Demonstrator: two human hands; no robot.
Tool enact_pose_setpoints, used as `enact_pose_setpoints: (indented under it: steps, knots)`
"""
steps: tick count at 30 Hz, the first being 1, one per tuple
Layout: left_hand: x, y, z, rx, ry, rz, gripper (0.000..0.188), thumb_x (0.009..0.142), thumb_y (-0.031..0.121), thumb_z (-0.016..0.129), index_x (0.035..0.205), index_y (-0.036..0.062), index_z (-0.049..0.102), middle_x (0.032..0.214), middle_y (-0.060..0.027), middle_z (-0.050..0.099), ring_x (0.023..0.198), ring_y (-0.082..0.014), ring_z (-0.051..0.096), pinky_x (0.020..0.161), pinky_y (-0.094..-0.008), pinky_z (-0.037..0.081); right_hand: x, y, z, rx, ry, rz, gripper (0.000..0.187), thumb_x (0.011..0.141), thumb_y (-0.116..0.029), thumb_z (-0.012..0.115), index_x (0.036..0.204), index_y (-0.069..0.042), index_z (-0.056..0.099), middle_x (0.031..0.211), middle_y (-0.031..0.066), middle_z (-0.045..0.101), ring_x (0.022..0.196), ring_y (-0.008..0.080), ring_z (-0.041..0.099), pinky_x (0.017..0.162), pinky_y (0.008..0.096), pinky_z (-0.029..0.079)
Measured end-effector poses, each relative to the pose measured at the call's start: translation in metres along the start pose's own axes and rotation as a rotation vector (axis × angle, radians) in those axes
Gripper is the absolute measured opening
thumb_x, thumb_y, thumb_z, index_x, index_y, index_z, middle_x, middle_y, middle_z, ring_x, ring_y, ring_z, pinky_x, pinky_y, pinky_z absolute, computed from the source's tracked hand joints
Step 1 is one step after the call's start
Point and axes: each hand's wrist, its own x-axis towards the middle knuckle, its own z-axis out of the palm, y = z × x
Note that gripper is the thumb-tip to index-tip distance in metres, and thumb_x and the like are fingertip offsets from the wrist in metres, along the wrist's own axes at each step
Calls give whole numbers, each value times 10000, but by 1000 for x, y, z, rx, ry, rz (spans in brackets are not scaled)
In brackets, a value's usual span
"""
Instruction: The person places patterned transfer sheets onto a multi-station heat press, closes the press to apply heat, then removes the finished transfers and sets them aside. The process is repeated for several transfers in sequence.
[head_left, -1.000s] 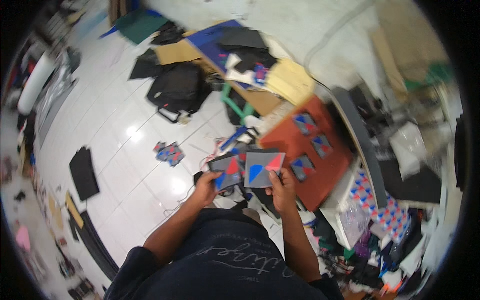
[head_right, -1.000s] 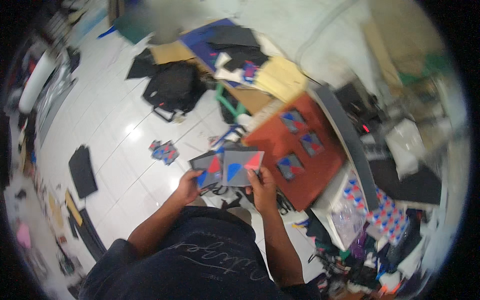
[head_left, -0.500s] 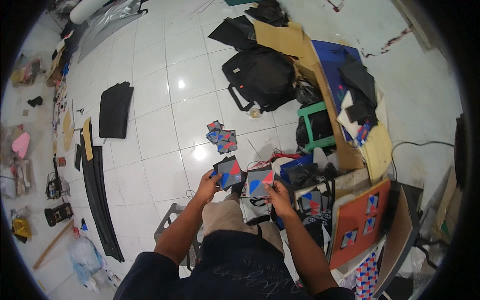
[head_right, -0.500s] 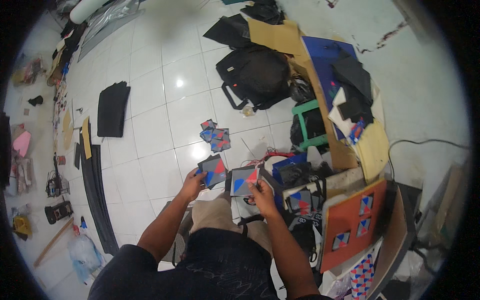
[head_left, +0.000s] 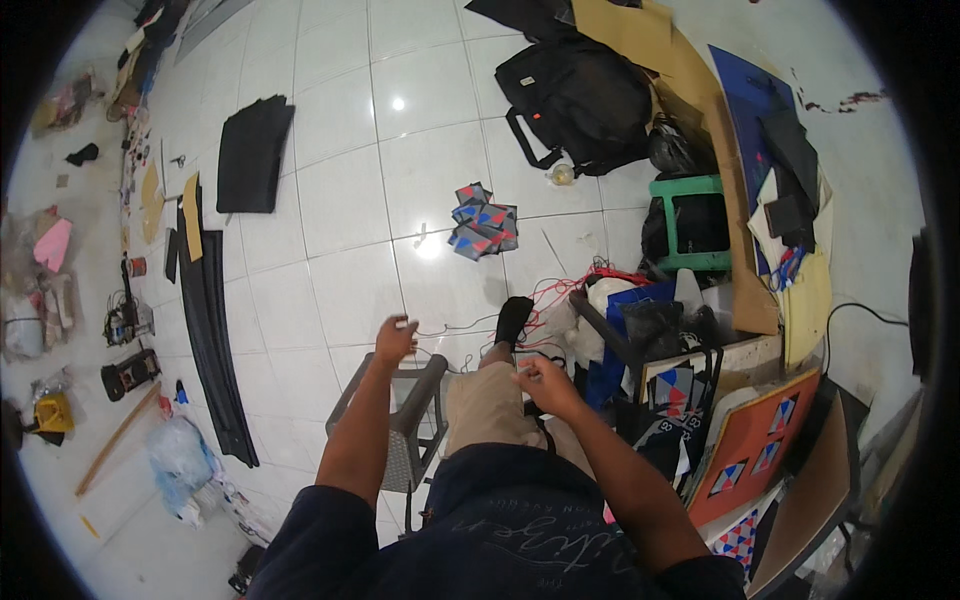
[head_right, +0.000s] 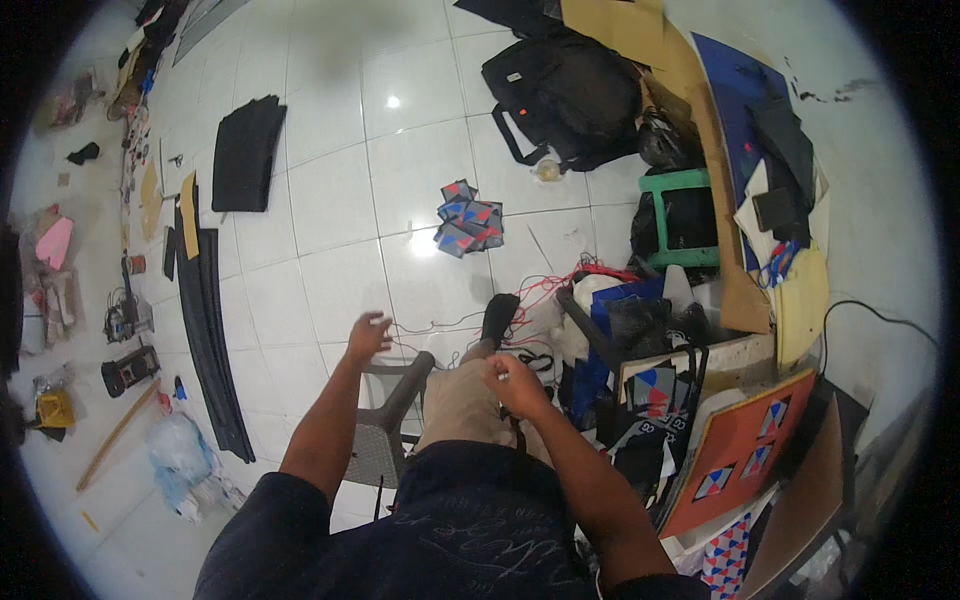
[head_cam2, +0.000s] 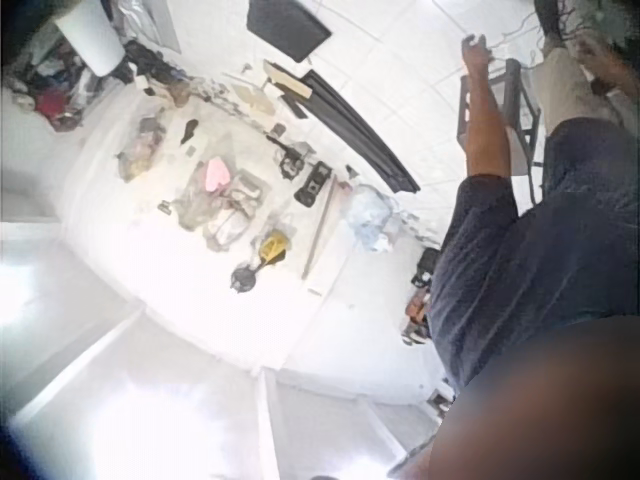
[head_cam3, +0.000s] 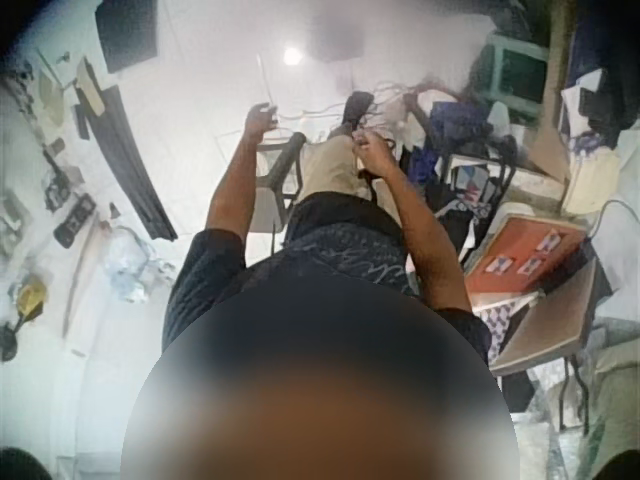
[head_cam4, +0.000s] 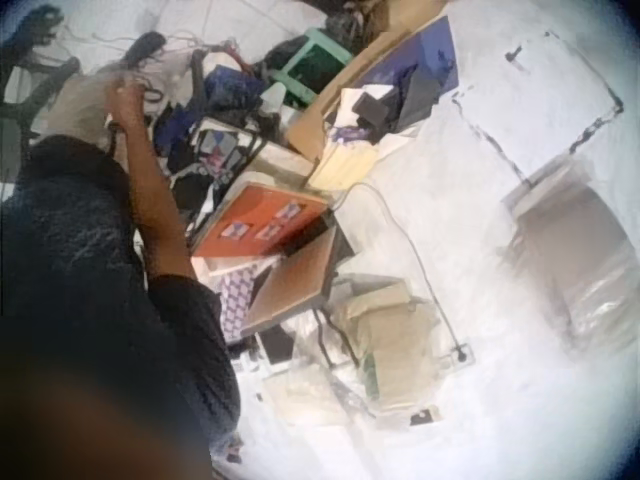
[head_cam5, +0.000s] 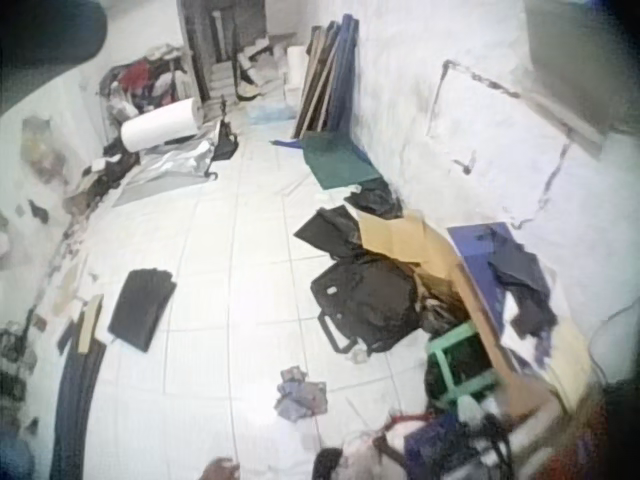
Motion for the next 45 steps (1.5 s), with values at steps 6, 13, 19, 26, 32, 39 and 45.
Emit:
enact_pose_setpoints:
  steps: [6, 13, 19, 26, 32, 39, 45]
  knots:
    - [-66, -76, -5, 255, -42, -24, 466, 836, 271, 728, 1189, -2, 592, 788, -111, 654, 625, -178, 617, 519, -331, 521, -112, 4, -26, 187, 161, 34, 370, 893, -269, 695, 1153, -17, 616, 961, 117, 691, 856, 198, 666, 775, 325, 523]
    - [-73, -42, 53, 391, -185, 73, 451, 877, 224, 703, 1236, 4, 541, 871, -104, 636, 621, -194, 610, 486, -323, 504, -239, 45, -63, 356, 679, -270, 267, 898, -240, 692, 1097, -64, 661, 930, 88, 704, 830, 175, 672, 749, 306, 525]
    - [-156, 48, 186, 527, -319, 541, 349, 921, 206, 615, 1189, -13, 563, 850, -86, 627, 610, -133, 604, 489, -250, 460, -355, 158, -115, 546, 1355, -192, 235, 918, -273, 680, 952, -41, 672, 848, 78, 680, 715, 133, 604, 667, 294, 493]
    - [-278, 71, 350, 617, -559, 876, 323, 906, 228, 662, 1183, 71, 609, 915, -65, 630, 748, -137, 611, 621, -274, 482, -394, 325, -219, 245, 1658, 283, 393, 880, -404, 694, 1027, -45, 642, 1009, 130, 665, 936, 242, 644, 823, 384, 496]
    - [-340, 68, 440, 729, -726, 1188, 307, 917, 164, 647, 1192, 35, 604, 988, -85, 654, 837, -178, 627, 721, -305, 514, -378, 341, -329, 125, 1437, -1, 353, 843, -239, 762, 1045, 2, 602, 889, 92, 655, 838, 188, 645, 775, 329, 512]
    - [-393, 106, 542, 1075, -639, 1493, 410, 834, 189, 697, 1196, 25, 595, 1082, -168, 633, 954, -308, 640, 836, -391, 523, -377, 361, -355, 129, 1333, 36, 351, 844, -235, 760, 1050, 1, 601, 897, 90, 653, 844, 187, 642, 780, 328, 510]
    - [-426, 109, 640, 1247, -736, 1722, 469, 778, 254, 717, 1216, 111, 624, 1249, -164, 601, 1153, -371, 565, 958, -431, 476, -374, 372, -339, 178, 1286, 36, 350, 845, -231, 757, 1054, 1, 600, 904, 87, 651, 850, 185, 640, 785, 327, 509]
